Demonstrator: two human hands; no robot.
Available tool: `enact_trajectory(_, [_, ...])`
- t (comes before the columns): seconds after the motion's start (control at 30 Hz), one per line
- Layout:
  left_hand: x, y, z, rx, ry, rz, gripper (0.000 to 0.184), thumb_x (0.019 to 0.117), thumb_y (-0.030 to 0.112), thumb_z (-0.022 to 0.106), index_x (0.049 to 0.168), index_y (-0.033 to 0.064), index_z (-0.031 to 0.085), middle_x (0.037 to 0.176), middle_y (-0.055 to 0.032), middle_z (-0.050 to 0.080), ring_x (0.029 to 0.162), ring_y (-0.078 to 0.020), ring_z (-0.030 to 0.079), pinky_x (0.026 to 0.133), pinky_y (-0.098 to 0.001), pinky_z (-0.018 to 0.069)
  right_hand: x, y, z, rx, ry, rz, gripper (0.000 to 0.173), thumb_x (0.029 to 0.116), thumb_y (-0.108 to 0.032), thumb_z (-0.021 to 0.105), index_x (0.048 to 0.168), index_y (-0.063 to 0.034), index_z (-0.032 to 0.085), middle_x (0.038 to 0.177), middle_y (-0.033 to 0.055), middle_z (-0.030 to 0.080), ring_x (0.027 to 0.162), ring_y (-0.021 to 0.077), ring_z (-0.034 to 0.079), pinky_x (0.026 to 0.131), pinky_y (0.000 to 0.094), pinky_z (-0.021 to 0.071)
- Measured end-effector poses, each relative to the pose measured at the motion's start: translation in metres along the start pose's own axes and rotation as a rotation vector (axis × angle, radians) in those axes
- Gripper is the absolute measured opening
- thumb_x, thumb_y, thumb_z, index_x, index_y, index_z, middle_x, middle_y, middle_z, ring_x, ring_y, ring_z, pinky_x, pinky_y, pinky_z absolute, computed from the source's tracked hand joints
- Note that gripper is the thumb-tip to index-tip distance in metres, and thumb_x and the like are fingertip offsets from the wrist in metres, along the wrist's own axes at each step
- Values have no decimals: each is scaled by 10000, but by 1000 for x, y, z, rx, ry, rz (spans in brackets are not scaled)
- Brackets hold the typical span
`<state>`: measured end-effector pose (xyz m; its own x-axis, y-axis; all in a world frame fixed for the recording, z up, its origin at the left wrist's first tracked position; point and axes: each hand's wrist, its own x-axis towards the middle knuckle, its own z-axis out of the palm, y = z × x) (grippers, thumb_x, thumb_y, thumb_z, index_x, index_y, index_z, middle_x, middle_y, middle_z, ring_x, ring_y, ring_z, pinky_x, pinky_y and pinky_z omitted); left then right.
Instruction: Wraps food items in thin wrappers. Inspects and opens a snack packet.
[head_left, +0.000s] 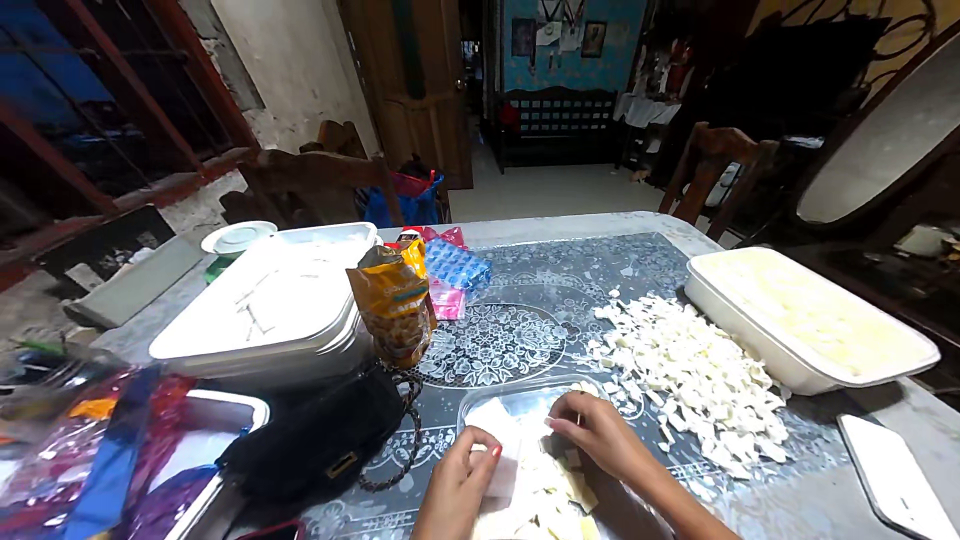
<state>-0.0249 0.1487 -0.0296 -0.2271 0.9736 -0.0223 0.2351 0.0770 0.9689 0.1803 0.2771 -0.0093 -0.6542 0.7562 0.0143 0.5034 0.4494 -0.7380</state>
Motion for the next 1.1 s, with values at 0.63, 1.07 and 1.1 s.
enact_trajectory(0.63, [-9,6,18,-279,-41,-71,158,833,-107,687,949,0,680,879,-25,725,717,-68,697,705,-251,605,-20,-14,41,407,39,-188,178,973,-101,621,1058,46,673,946,98,710,842,115,675,786,281,558])
enact_trajectory(1.07, [-13,10,18,-173,-5,38,228,859,18,739,1072,-48,689,939,-64,729,767,-70,688,715,-244,579,-20,-14,35,367,51,-119,187,932,-120,698,1049,25,679,827,46,672,690,36,594,675,210,509])
enact_trajectory(1.1, [-14,6,19,-75,52,117,181,869,38,734,1029,-44,713,924,-81,734,743,-67,674,692,-238,561,-20,-13,33,373,20,-96,230,952,-114,668,1131,30,682,831,53,664,680,47,569,669,227,492])
